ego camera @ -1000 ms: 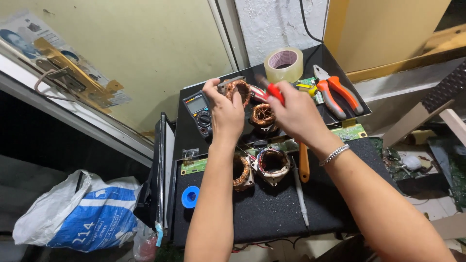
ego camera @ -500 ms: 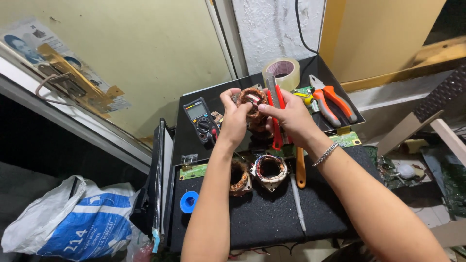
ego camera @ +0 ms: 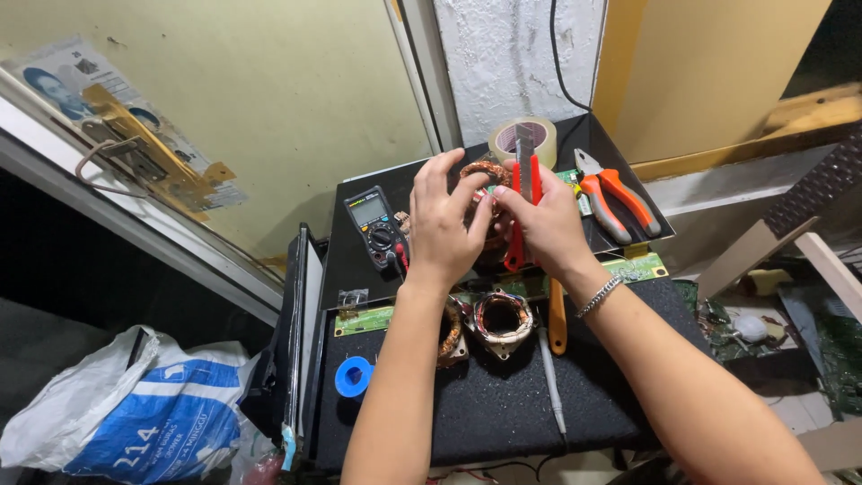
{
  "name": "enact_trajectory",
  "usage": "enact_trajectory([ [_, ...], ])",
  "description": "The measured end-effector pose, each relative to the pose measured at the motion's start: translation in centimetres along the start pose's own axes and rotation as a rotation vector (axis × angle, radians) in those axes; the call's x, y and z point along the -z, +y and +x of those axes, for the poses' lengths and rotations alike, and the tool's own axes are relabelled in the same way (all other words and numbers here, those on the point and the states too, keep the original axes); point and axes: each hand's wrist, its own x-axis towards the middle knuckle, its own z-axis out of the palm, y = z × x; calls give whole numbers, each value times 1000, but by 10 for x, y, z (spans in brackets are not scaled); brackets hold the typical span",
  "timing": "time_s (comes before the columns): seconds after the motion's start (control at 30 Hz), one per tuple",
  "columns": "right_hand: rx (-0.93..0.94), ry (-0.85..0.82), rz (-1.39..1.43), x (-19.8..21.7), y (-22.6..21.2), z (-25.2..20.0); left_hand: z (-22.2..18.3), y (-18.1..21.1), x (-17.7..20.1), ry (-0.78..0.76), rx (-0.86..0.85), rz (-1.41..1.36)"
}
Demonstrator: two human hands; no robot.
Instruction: A person is preparing and trimming copper wire coils at a workbench using wire cutters.
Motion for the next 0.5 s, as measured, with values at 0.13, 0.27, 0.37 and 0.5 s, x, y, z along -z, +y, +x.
enact_trajectory([
  [0.13, 46, 9, -23, 5, 13, 7, -2, -5, -5, -43, 18, -65],
  [0.27, -4, 21, 10, -2, 3, 2, -3, -9, -7, -45, 178, -396],
  [0.37, -33, 46, 18, -3, -10, -5, 0, -8, 0, -1, 337, -615],
  [0.5, -14, 49, 19, -3, -14, -4, 2, -6, -3, 67, 376, -730],
])
